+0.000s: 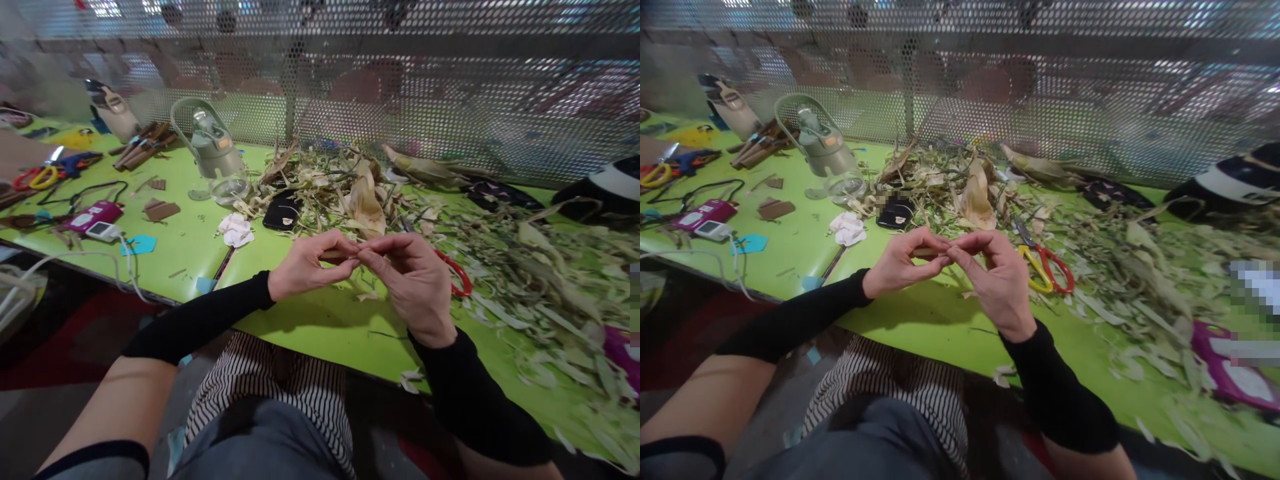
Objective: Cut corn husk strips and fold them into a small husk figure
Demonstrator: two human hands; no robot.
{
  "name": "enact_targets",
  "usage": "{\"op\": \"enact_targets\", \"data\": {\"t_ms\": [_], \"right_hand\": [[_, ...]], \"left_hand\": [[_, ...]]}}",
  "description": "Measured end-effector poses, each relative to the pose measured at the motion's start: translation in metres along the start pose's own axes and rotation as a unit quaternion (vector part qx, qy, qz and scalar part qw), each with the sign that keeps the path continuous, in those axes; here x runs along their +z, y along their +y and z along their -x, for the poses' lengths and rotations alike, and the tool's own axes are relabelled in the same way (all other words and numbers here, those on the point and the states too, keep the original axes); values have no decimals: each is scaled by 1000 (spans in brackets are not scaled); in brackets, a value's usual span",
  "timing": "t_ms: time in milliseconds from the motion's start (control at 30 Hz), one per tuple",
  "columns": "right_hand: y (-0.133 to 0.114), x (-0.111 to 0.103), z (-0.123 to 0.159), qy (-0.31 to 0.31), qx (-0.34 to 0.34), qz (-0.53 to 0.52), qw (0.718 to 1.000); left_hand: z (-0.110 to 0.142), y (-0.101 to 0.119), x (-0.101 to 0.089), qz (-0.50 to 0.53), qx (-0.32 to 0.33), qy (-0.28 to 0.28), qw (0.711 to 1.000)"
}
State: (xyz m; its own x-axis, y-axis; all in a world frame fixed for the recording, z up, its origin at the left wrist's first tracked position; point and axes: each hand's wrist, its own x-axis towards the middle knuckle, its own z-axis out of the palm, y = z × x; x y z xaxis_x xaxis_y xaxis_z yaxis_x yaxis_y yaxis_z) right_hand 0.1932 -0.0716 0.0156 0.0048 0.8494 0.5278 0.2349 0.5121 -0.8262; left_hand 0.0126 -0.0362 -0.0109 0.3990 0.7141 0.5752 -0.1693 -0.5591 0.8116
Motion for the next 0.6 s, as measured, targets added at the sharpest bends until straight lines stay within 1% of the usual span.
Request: {"op": "enact_targets", "data": {"t_ms": [67, 100, 167, 267, 367, 433, 500, 567, 600], "right_hand": [[0, -1, 0, -2, 39, 1, 999], [0, -2, 0, -2, 42, 12, 999], [1, -4, 0, -2, 24, 44, 999], [3, -6, 2, -4, -13, 86, 996], [3, -5, 1, -3, -22, 88, 996], [2, -4, -1, -20, 10, 54, 998], [-1, -2, -4, -60, 70, 3, 996], [-3, -2, -6, -96, 122, -42, 987], [-4, -2, -6, -105, 139, -61, 983]], "left_hand": [[-1, 1, -1, 20, -55, -6, 998], [-2, 2, -1, 35, -84, -9, 996], [-4, 4, -2, 78, -144, -16, 986], [-9, 9, -6, 149, -217, -41, 964], [-14, 12, -13, 187, -291, -73, 935], [-17, 13, -20, 212, -347, -105, 907], [-20, 13, -26, 240, -399, -147, 873], [-21, 13, -31, 262, -435, -179, 843], [-21, 13, -33, 271, -446, -187, 832]]}}
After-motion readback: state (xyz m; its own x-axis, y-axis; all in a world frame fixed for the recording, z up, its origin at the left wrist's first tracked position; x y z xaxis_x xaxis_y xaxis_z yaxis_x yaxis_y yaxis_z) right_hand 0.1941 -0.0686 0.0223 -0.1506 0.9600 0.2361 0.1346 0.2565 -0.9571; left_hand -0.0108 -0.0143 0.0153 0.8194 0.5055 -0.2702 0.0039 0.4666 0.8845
